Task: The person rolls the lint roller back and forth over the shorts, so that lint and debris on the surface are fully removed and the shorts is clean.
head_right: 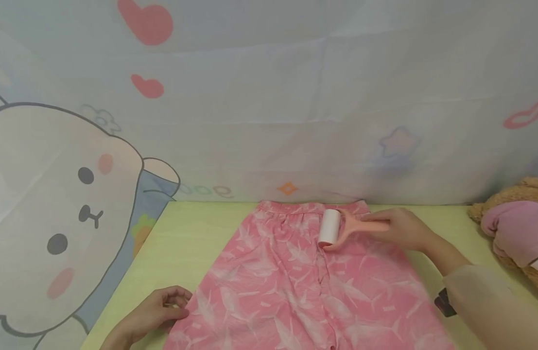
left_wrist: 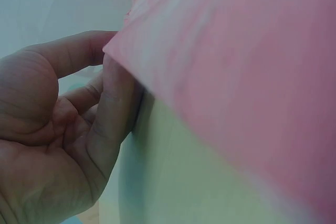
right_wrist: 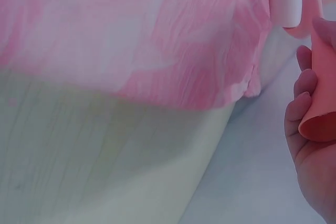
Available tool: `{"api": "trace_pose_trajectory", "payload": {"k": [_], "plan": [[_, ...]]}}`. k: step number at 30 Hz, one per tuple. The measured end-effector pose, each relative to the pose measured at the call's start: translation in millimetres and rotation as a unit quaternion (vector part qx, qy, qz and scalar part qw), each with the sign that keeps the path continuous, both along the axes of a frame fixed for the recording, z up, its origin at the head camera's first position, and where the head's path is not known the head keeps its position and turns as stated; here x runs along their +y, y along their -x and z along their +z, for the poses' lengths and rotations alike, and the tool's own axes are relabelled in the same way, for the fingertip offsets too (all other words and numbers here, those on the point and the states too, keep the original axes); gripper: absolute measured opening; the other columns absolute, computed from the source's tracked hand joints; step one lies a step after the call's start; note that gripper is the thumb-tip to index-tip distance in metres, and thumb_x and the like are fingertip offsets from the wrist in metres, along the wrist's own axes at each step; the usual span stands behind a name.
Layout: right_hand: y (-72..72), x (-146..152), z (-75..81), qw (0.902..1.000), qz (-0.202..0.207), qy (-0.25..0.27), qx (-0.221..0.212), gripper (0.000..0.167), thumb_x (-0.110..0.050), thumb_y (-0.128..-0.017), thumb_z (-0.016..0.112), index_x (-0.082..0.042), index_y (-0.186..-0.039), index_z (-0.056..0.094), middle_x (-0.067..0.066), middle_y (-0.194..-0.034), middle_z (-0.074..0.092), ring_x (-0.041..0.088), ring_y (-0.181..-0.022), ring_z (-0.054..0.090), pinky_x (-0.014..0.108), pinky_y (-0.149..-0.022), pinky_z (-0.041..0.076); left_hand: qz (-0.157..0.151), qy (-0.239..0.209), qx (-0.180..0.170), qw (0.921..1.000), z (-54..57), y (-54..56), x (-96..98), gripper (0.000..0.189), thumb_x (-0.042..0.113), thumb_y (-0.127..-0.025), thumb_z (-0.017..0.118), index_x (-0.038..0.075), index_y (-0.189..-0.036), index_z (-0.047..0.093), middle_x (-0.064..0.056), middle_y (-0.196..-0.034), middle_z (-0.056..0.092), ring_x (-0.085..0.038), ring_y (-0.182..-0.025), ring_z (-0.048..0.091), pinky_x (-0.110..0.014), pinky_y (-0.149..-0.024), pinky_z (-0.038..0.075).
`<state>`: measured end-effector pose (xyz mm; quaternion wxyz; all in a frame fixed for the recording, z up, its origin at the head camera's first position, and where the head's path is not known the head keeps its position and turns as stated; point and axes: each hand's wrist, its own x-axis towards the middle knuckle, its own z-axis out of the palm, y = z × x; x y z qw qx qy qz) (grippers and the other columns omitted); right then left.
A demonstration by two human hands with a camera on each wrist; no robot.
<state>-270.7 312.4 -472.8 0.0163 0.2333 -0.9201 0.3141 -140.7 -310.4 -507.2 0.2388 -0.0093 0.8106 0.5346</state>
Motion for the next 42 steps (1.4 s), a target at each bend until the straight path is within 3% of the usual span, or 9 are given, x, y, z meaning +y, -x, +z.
{"api": "trace_pose_trajectory", "payload": {"k": [8, 21, 25, 32, 38, 42], "plan": [[0.9, -21, -0.9, 0.9990, 0.001, -0.010, 0.042, 0.034, -0.022, -0.085, 0.088, -0.018, -0.118, 0.080, 0.001, -0.110, 0.076, 0.014, -0.090, 0.067, 0.033, -0.071, 0.051, 0.005, 0.002, -0.004, 1.0000, 2.4, -2.6, 4.1, 0.034, 0.012, -0.089, 0.081, 0.002, -0.118, 0.067, -0.008, -0.095, 0.065, -0.020, -0.076, 0.063, -0.031, -0.059, 0.053], [-11.7, -18, 5.8, 0.9988, -0.025, -0.016, 0.038, 0.041, -0.030, -0.085, 0.088, -0.018, -0.123, 0.078, 0.003, -0.110, 0.076, 0.018, -0.092, 0.068, 0.035, -0.071, 0.051, 0.006, 0.004, -0.006, 1.0000, 1.6, -3.3, 4.4, 0.034, 0.012, -0.089, 0.080, 0.001, -0.118, 0.067, -0.008, -0.094, 0.065, -0.021, -0.078, 0.063, -0.032, -0.061, 0.054], [-19.3, -16, 9.0, 0.9990, -0.013, -0.007, 0.042, 0.042, -0.031, -0.085, 0.088, -0.019, -0.123, 0.078, 0.003, -0.115, 0.076, 0.019, -0.095, 0.070, 0.034, -0.073, 0.054, 0.008, 0.010, -0.007, 0.9999, 1.4, -2.5, 4.6, 0.034, 0.013, -0.088, 0.081, 0.002, -0.118, 0.067, -0.007, -0.094, 0.065, -0.021, -0.080, 0.063, -0.032, -0.062, 0.054], [-35.7, -21, 13.0, 0.9992, 0.021, 0.023, 0.027, 0.037, -0.030, -0.084, 0.089, -0.025, -0.119, 0.079, -0.007, -0.110, 0.076, 0.008, -0.091, 0.068, 0.031, -0.072, 0.054, 0.002, 0.004, 0.000, 1.0000, 2.1, -2.5, 3.8, 0.034, 0.014, -0.090, 0.080, 0.001, -0.118, 0.067, -0.008, -0.094, 0.065, -0.022, -0.080, 0.062, -0.032, -0.061, 0.054], [-49.0, -27, 7.7, 0.9984, 0.046, 0.023, 0.022, 0.037, -0.025, -0.084, 0.089, -0.028, -0.119, 0.079, -0.010, -0.112, 0.075, 0.009, -0.102, 0.068, 0.032, -0.080, 0.057, 0.003, 0.010, 0.003, 0.9999, 1.7, -2.8, 3.8, 0.034, 0.014, -0.089, 0.081, 0.002, -0.118, 0.067, -0.007, -0.093, 0.065, -0.022, -0.081, 0.062, -0.033, -0.061, 0.054], [-54.9, -29, 1.9, 0.9974, 0.063, 0.031, 0.014, 0.034, -0.025, -0.085, 0.088, -0.028, -0.118, 0.079, -0.012, -0.110, 0.074, 0.006, -0.099, 0.068, 0.032, -0.078, 0.057, 0.003, 0.011, 0.000, 0.9999, 1.5, -2.9, 4.1, 0.035, 0.014, -0.089, 0.081, 0.001, -0.118, 0.067, -0.007, -0.094, 0.065, -0.022, -0.081, 0.063, -0.033, -0.062, 0.054]]}}
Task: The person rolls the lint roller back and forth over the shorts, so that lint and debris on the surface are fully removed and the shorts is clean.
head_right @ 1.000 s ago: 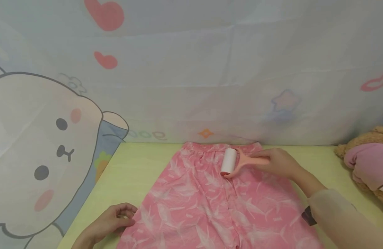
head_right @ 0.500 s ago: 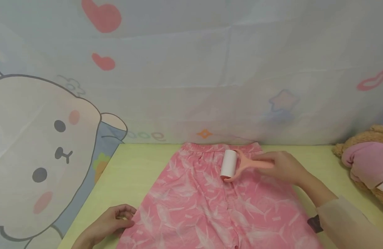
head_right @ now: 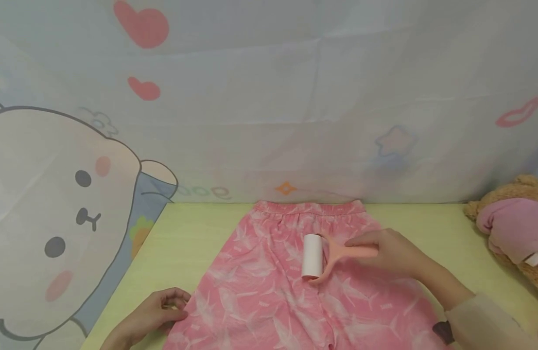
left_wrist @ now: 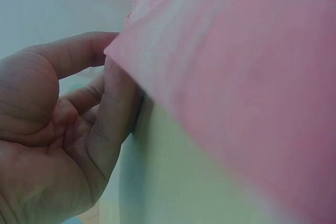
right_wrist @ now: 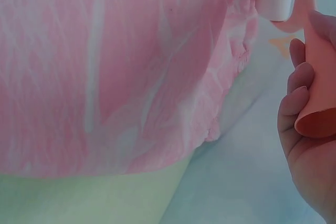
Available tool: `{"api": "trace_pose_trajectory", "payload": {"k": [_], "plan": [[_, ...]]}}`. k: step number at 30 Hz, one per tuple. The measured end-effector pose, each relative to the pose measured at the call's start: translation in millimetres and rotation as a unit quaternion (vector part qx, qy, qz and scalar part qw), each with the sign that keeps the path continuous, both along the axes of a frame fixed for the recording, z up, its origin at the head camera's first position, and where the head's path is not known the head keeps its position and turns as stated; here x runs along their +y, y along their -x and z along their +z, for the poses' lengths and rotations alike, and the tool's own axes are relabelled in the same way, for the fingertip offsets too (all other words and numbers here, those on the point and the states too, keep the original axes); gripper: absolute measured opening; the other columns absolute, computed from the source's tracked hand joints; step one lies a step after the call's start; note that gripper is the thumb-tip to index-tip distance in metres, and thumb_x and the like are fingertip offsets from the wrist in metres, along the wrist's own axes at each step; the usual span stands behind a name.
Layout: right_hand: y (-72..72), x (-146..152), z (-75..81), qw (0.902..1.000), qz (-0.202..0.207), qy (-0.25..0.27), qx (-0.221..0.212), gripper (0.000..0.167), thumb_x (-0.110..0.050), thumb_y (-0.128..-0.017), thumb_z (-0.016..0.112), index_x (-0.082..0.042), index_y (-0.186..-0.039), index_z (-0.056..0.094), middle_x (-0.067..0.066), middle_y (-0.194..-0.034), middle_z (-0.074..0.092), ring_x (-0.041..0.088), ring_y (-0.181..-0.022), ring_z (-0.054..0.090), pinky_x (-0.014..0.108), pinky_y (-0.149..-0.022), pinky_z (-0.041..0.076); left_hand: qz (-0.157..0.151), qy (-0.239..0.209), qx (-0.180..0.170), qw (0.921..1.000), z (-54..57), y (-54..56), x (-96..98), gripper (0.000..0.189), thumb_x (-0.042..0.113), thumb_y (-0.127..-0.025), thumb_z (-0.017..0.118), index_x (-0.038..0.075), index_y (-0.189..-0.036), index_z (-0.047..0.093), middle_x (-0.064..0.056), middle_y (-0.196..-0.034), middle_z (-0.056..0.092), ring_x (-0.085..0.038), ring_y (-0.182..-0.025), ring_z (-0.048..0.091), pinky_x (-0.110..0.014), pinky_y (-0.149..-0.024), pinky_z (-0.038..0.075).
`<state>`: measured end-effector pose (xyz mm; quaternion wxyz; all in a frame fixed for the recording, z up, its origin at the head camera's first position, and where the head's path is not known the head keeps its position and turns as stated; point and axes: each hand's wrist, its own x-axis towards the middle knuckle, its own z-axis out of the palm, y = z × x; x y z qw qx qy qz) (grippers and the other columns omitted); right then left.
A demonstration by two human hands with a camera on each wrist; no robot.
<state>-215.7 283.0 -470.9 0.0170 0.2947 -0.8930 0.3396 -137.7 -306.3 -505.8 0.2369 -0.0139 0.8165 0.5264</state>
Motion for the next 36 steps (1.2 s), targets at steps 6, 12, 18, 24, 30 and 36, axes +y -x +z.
{"api": "trace_pose_trajectory", "payload": {"k": [6, 12, 18, 24, 30, 36], "plan": [[-4.5, -1, -5.2, 0.9997, 0.009, 0.000, -0.021, 0.032, -0.031, -0.088, 0.086, -0.026, -0.119, 0.079, -0.009, -0.110, 0.074, 0.006, -0.097, 0.067, 0.030, -0.076, 0.056, -0.001, 0.001, 0.000, 1.0000, -1.3, 0.3, -0.1, 0.035, 0.013, -0.089, 0.081, 0.001, -0.118, 0.067, -0.007, -0.094, 0.065, -0.022, -0.080, 0.063, -0.033, -0.063, 0.054], [-6.9, 3, -4.3, 0.9988, 0.003, -0.013, -0.047, 0.034, -0.037, -0.089, 0.084, -0.026, -0.121, 0.078, -0.006, -0.115, 0.074, 0.007, -0.101, 0.067, 0.031, -0.077, 0.055, 0.001, 0.002, -0.001, 1.0000, -1.5, -0.4, -0.3, 0.035, 0.013, -0.089, 0.081, 0.002, -0.118, 0.067, -0.007, -0.094, 0.065, -0.022, -0.082, 0.063, -0.033, -0.064, 0.055], [-7.7, 17, -4.4, 0.9994, 0.004, -0.020, -0.027, 0.034, -0.038, -0.088, 0.085, -0.029, -0.120, 0.078, -0.008, -0.114, 0.075, 0.007, -0.101, 0.067, 0.031, -0.077, 0.056, 0.002, 0.013, 0.001, 0.9999, -4.1, 0.4, -1.0, 0.034, 0.013, -0.089, 0.081, 0.002, -0.118, 0.067, -0.007, -0.094, 0.065, -0.023, -0.082, 0.062, -0.034, -0.065, 0.054], [-9.2, 33, -7.2, 0.9996, 0.005, -0.028, -0.009, 0.034, -0.037, -0.088, 0.085, -0.035, -0.121, 0.077, -0.013, -0.113, 0.074, 0.005, -0.101, 0.067, 0.031, -0.078, 0.056, 0.005, 0.014, -0.004, 0.9999, -4.3, 0.5, -1.2, 0.034, 0.013, -0.089, 0.081, 0.002, -0.118, 0.067, -0.007, -0.094, 0.065, -0.023, -0.081, 0.063, -0.035, -0.065, 0.054], [-13.1, 51, -6.7, 0.9996, 0.010, -0.027, -0.009, 0.039, -0.034, -0.086, 0.087, -0.032, -0.123, 0.076, -0.012, -0.114, 0.074, 0.004, -0.100, 0.067, 0.030, -0.075, 0.055, 0.001, 0.019, 0.000, 0.9998, -3.2, 0.4, -1.3, 0.034, 0.014, -0.089, 0.081, 0.003, -0.118, 0.067, -0.007, -0.094, 0.065, -0.023, -0.081, 0.062, -0.034, -0.066, 0.054], [-16.9, 72, -4.9, 0.9994, 0.010, -0.032, -0.006, 0.038, -0.030, -0.088, 0.085, -0.027, -0.125, 0.076, -0.008, -0.115, 0.074, 0.004, -0.100, 0.067, 0.029, -0.073, 0.055, -0.007, 0.011, 0.004, 0.9999, -1.8, 0.5, -0.7, 0.033, 0.014, -0.089, 0.081, 0.002, -0.117, 0.067, -0.007, -0.094, 0.065, -0.023, -0.081, 0.063, -0.033, -0.066, 0.054]]}}
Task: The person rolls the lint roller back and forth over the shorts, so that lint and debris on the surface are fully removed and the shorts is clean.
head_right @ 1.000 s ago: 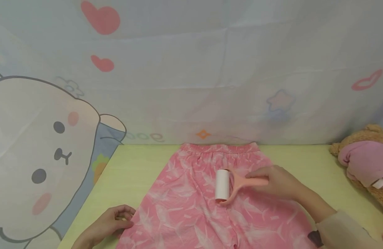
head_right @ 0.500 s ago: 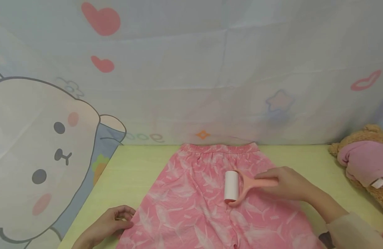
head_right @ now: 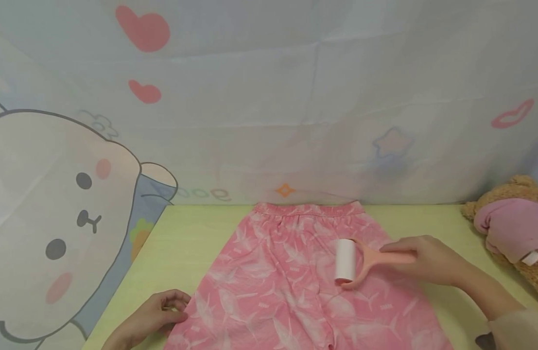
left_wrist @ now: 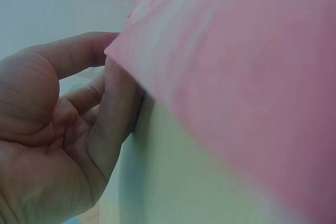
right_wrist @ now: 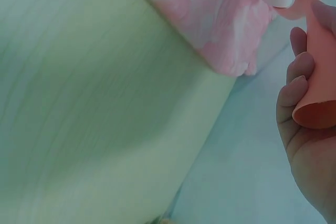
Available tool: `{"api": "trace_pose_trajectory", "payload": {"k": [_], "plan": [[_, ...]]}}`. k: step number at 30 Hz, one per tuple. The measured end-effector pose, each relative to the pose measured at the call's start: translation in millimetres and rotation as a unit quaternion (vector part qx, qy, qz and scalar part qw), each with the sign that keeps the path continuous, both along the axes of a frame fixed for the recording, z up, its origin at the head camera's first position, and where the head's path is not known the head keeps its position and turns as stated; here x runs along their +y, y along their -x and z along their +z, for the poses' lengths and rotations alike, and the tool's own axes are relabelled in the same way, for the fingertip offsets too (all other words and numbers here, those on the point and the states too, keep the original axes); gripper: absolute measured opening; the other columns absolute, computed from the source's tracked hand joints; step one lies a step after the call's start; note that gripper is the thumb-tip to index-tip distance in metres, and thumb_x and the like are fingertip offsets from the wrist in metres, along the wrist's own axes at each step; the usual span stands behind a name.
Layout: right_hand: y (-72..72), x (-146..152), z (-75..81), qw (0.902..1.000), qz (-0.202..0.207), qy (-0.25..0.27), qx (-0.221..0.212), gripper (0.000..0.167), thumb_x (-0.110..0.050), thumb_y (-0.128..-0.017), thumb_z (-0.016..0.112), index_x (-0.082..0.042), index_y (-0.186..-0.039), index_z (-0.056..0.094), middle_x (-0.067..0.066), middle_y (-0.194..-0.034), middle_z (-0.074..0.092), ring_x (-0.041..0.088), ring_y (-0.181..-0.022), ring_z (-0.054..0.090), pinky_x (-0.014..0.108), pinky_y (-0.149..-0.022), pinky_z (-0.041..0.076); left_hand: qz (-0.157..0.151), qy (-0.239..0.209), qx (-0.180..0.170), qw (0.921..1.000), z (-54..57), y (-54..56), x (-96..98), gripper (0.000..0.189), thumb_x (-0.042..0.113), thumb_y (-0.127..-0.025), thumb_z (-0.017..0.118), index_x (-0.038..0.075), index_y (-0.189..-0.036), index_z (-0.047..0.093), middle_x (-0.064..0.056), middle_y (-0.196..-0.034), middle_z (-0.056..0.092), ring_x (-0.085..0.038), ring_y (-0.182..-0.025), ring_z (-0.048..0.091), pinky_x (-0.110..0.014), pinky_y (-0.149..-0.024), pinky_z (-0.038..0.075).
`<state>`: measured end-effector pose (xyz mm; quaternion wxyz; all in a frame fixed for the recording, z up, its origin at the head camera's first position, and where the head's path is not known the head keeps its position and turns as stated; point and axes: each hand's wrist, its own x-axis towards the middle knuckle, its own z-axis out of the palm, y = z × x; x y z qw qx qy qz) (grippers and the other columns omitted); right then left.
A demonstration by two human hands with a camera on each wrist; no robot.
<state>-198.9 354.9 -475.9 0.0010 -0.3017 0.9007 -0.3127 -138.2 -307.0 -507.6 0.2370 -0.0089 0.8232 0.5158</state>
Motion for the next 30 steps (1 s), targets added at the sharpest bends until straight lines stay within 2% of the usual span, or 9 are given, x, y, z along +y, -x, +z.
{"api": "trace_pose_trajectory", "payload": {"k": [4, 7, 11, 15, 17, 20, 25, 28, 30], "plan": [[-1.9, 15, 1.1, 0.9992, -0.029, -0.026, -0.006, 0.038, -0.035, -0.087, 0.085, -0.029, -0.124, 0.077, -0.007, -0.116, 0.075, 0.004, -0.101, 0.067, 0.029, -0.073, 0.056, -0.003, -0.005, 0.002, 1.0000, 1.0, 0.5, 0.7, 0.034, 0.014, -0.090, 0.081, 0.001, -0.117, 0.067, -0.007, -0.094, 0.065, -0.023, -0.082, 0.063, -0.033, -0.066, 0.054], [-3.2, 25, 1.4, 0.9981, -0.047, -0.039, -0.007, 0.037, -0.037, -0.086, 0.085, -0.030, -0.121, 0.078, -0.009, -0.113, 0.075, 0.003, -0.096, 0.068, 0.029, -0.070, 0.056, -0.003, -0.009, 0.001, 1.0000, 1.8, 0.8, 0.9, 0.034, 0.014, -0.090, 0.081, 0.001, -0.118, 0.067, -0.008, -0.095, 0.065, -0.023, -0.082, 0.063, -0.033, -0.065, 0.054], [-4.8, 40, 1.2, 0.9982, -0.045, -0.038, -0.011, 0.036, -0.032, -0.087, 0.085, -0.023, -0.121, 0.078, -0.007, -0.110, 0.075, 0.002, -0.088, 0.068, 0.028, -0.063, 0.054, -0.001, -0.012, -0.002, 0.9999, 2.1, 0.5, 0.6, 0.034, 0.014, -0.090, 0.080, 0.001, -0.118, 0.067, -0.008, -0.095, 0.065, -0.023, -0.080, 0.063, -0.033, -0.064, 0.055], [-8.0, 53, 2.4, 0.9958, -0.065, -0.045, -0.045, 0.037, -0.030, -0.089, 0.083, -0.017, -0.123, 0.077, -0.001, -0.113, 0.075, 0.001, -0.087, 0.067, 0.027, -0.063, 0.055, 0.002, -0.008, -0.003, 1.0000, 1.9, 0.1, 0.4, 0.034, 0.014, -0.090, 0.081, 0.001, -0.118, 0.067, -0.007, -0.094, 0.065, -0.023, -0.081, 0.063, -0.033, -0.065, 0.055], [-9.6, 59, 2.5, 0.9954, -0.068, -0.048, -0.048, 0.037, -0.027, -0.090, 0.083, -0.012, -0.123, 0.077, 0.004, -0.114, 0.075, 0.002, -0.086, 0.068, 0.028, -0.063, 0.056, 0.003, -0.005, -0.003, 1.0000, 1.7, 0.1, 0.4, 0.035, 0.014, -0.089, 0.081, 0.001, -0.118, 0.067, -0.007, -0.094, 0.065, -0.023, -0.082, 0.063, -0.033, -0.066, 0.055], [-13.2, 67, 1.1, 0.9938, -0.084, -0.055, -0.049, 0.036, -0.024, -0.091, 0.082, -0.008, -0.122, 0.076, -0.006, -0.104, 0.075, 0.002, -0.076, 0.067, 0.027, -0.061, 0.055, 0.005, 0.000, -0.004, 1.0000, 1.6, 0.1, 0.4, 0.035, 0.015, -0.089, 0.081, 0.001, -0.118, 0.067, -0.007, -0.095, 0.065, -0.023, -0.083, 0.063, -0.034, -0.066, 0.055], [-18.7, 77, -3.4, 0.9946, -0.095, -0.041, 0.004, 0.035, -0.014, -0.086, 0.085, -0.004, -0.118, 0.076, -0.023, -0.078, 0.068, 0.003, -0.055, 0.060, 0.025, -0.054, 0.050, 0.004, -0.001, -0.005, 1.0000, 2.1, -0.2, 0.8, 0.035, 0.014, -0.089, 0.081, 0.001, -0.118, 0.067, -0.007, -0.095, 0.066, -0.023, -0.084, 0.064, -0.034, -0.068, 0.055], [-19.7, 82, -5.5, 0.9933, -0.090, -0.033, 0.064, 0.036, -0.010, -0.079, 0.090, -0.005, -0.113, 0.078, -0.021, -0.073, 0.069, 0.000, -0.055, 0.059, 0.020, -0.054, 0.047, 0.003, -0.002, -0.005, 1.0000, 2.5, -0.7, 1.6, 0.035, 0.014, -0.089, 0.081, 0.001, -0.118, 0.067, -0.007, -0.095, 0.066, -0.023, -0.084, 0.064, -0.034, -0.068, 0.055], [-19.7, 85, -6.0, 0.9924, -0.087, -0.034, 0.081, 0.037, -0.010, -0.077, 0.091, -0.005, -0.112, 0.079, -0.019, -0.075, 0.071, -0.001, -0.059, 0.060, 0.017, -0.056, 0.048, 0.002, 0.001, -0.004, 1.0000, 2.6, -0.9, 2.0, 0.035, 0.014, -0.089, 0.081, 0.001, -0.118, 0.067, -0.007, -0.095, 0.066, -0.023, -0.084, 0.063, -0.034, -0.069, 0.055]]}}
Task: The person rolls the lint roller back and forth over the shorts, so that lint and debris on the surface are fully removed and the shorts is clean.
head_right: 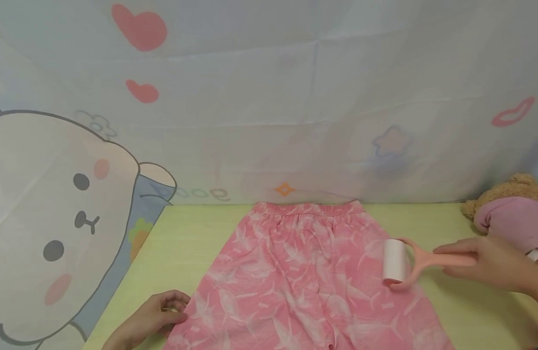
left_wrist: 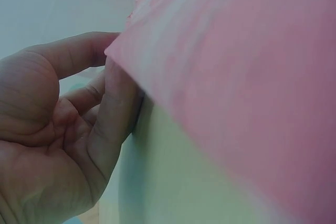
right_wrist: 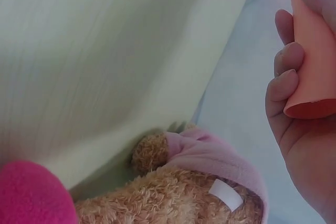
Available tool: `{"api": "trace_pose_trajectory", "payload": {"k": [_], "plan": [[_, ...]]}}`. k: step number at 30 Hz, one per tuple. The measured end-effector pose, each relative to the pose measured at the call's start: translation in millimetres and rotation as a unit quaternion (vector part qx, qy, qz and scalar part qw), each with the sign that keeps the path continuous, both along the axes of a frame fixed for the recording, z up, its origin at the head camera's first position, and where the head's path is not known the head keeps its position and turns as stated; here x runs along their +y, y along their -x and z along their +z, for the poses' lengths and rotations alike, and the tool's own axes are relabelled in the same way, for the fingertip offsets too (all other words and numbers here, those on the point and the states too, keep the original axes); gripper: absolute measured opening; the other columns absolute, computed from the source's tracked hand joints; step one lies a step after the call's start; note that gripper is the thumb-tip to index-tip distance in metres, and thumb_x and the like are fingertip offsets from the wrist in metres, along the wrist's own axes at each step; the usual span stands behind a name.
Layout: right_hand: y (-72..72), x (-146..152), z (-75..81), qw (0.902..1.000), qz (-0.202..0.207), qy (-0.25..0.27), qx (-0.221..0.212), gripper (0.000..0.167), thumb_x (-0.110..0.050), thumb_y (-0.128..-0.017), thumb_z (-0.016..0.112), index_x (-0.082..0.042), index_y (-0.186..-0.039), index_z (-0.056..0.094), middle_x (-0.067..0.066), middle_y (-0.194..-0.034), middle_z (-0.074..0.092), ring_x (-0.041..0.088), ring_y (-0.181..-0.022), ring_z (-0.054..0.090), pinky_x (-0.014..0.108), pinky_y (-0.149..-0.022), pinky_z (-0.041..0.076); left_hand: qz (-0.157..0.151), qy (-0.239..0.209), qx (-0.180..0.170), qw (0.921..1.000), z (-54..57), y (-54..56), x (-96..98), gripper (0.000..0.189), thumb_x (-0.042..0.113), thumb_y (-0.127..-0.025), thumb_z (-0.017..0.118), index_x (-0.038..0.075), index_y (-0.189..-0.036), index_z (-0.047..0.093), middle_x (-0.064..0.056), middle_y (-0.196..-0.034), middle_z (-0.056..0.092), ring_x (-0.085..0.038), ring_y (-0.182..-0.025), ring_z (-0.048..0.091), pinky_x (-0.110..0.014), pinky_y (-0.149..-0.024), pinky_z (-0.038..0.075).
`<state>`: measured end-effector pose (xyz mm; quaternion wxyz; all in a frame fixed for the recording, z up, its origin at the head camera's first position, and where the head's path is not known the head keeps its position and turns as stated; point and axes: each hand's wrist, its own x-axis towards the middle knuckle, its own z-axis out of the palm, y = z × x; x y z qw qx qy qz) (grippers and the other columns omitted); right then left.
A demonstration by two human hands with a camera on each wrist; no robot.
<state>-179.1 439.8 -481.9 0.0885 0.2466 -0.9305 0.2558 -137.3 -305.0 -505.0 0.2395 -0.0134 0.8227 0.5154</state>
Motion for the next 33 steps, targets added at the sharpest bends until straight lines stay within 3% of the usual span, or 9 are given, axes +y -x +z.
{"api": "trace_pose_trajectory", "payload": {"k": [3, 8, 11, 15, 20, 27, 33], "plan": [[0.5, 2, 0.1, 0.9999, 0.002, -0.005, 0.012, 0.038, -0.011, -0.076, 0.092, -0.005, -0.111, 0.079, -0.018, -0.082, 0.074, -0.002, -0.062, 0.062, 0.015, -0.058, 0.049, -0.001, 0.005, 0.001, 1.0000, -0.5, 1.0, 0.0, 0.035, 0.014, -0.089, 0.081, 0.001, -0.117, 0.067, -0.007, -0.094, 0.066, -0.023, -0.085, 0.063, -0.033, -0.070, 0.055], [2.4, -3, -2.1, 0.9996, 0.029, -0.002, 0.006, 0.038, -0.008, -0.079, 0.089, -0.009, -0.115, 0.078, -0.023, -0.078, 0.069, -0.005, -0.051, 0.054, 0.017, -0.055, 0.048, 0.000, -0.001, -0.001, 1.0000, -0.3, 0.6, -1.4, 0.035, 0.014, -0.089, 0.081, 0.000, -0.118, 0.067, -0.007, -0.094, 0.066, -0.023, -0.085, 0.063, -0.034, -0.069, 0.055], [4.7, -11, -4.0, 0.9986, 0.034, 0.011, -0.040, 0.036, -0.010, -0.084, 0.086, -0.010, -0.119, 0.077, -0.021, -0.087, 0.070, -0.004, -0.056, 0.058, 0.021, -0.056, 0.050, -0.002, -0.007, -0.001, 1.0000, 0.0, 0.5, -1.8, 0.035, 0.014, -0.089, 0.081, 0.000, -0.118, 0.067, -0.007, -0.094, 0.066, -0.023, -0.085, 0.063, -0.034, -0.069, 0.055], [6.8, -26, -0.1, 0.9939, 0.013, 0.014, -0.109, 0.034, -0.023, -0.091, 0.082, -0.014, -0.123, 0.077, -0.017, -0.103, 0.072, 0.002, -0.076, 0.066, 0.027, -0.059, 0.052, -0.003, -0.007, 0.001, 1.0000, -0.8, 1.0, -1.8, 0.035, 0.014, -0.089, 0.081, 0.000, -0.118, 0.067, -0.007, -0.094, 0.066, -0.023, -0.085, 0.063, -0.033, -0.069, 0.055], [12.4, -48, 0.7, 0.9950, 0.039, 0.023, -0.089, 0.034, -0.026, -0.089, 0.084, -0.024, -0.123, 0.078, -0.015, -0.107, 0.074, 0.001, -0.089, 0.067, 0.028, -0.065, 0.054, 0.000, -0.006, 0.001, 1.0000, -2.8, 1.0, -1.7, 0.035, 0.014, -0.089, 0.081, 0.000, -0.117, 0.067, -0.007, -0.094, 0.066, -0.023, -0.085, 0.064, -0.034, -0.069, 0.055], [22.2, -74, -7.2, 0.9905, 0.091, 0.064, -0.080, 0.037, -0.018, -0.089, 0.084, -0.021, -0.125, 0.076, -0.008, -0.109, 0.075, 0.003, -0.092, 0.068, 0.028, -0.068, 0.054, 0.008, 0.002, -0.001, 1.0000, -4.7, 0.7, -1.3, 0.035, 0.014, -0.088, 0.082, 0.001, -0.117, 0.067, -0.007, -0.094, 0.066, -0.023, -0.083, 0.064, -0.035, -0.068, 0.055], [27.4, -94, -11.4, 0.9915, 0.082, 0.072, -0.070, 0.035, -0.021, -0.088, 0.085, -0.024, -0.122, 0.077, -0.010, -0.110, 0.075, 0.003, -0.092, 0.067, 0.028, -0.068, 0.053, 0.011, -0.006, -0.004, 0.9999, -3.7, 0.4, -0.7, 0.035, 0.014, -0.088, 0.082, 0.001, -0.117, 0.067, -0.007, -0.094, 0.066, -0.023, -0.081, 0.064, -0.034, -0.066, 0.054]]}}
